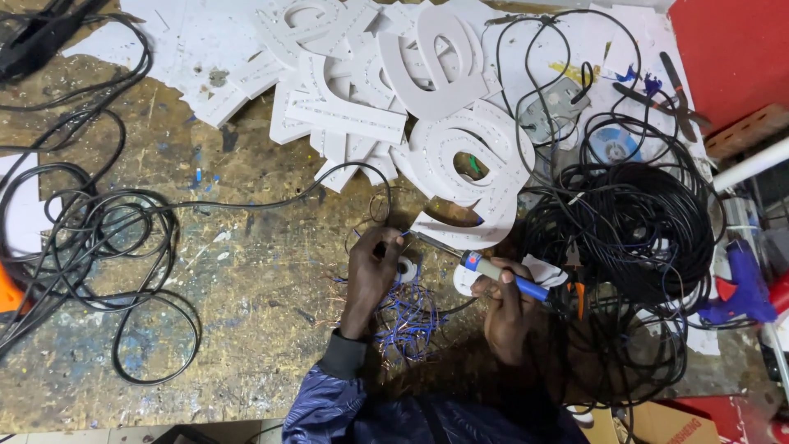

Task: Soldering electrical wires to LED strips for sign fabrication on a workbench.

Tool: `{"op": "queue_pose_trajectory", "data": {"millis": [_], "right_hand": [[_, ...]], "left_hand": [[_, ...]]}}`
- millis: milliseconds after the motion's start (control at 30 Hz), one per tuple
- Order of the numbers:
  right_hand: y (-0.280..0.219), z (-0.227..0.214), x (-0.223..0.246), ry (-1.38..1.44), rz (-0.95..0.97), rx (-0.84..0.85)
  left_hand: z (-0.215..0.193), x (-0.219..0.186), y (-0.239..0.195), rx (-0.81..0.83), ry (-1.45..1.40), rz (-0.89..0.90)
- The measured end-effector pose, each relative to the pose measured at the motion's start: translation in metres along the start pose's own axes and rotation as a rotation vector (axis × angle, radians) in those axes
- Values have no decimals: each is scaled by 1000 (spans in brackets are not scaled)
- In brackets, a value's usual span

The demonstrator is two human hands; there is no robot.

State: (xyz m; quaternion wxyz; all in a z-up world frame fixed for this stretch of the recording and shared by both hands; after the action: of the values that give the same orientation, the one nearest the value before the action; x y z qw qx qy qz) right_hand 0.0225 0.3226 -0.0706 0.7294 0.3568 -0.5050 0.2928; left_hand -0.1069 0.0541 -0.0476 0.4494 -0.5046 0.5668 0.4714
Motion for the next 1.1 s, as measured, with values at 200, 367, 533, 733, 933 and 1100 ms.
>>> {"op": "queue_pose_trajectory", "data": {"millis": [200,367,533,733,933,1100], "right_hand": [[-1,-2,0,-13,-1,-2],[-1,9,13,-14,7,-9],[-2,-2,1,-19,-3,-12],[-1,4,7,-25,2,-16],[1,0,5,-27,-13,-32],[0,3,11,-14,1,-36]], "left_hand": [[1,-1,-1,5,6,2],[0,-4,-3,6,-14,-2],[-1,-10,-3,15,-4,12],[-1,-10,-3,13,0,21],[0,-4,-3,17,6,22],[-1,-6,-4,10,15,18]]}}
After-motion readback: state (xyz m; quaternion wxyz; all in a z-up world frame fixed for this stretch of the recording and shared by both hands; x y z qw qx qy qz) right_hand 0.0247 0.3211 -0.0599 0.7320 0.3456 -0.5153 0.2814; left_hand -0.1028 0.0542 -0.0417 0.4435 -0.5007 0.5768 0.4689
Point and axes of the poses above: each hand's wrist, its own y-axis towards the middle knuckle, its own z-axis out of the palm, x = y × z, the point moved 8 cm from there along y, towards the middle knuckle, and after that the axes turned 1 degree about -x, right-handed, at the moved point
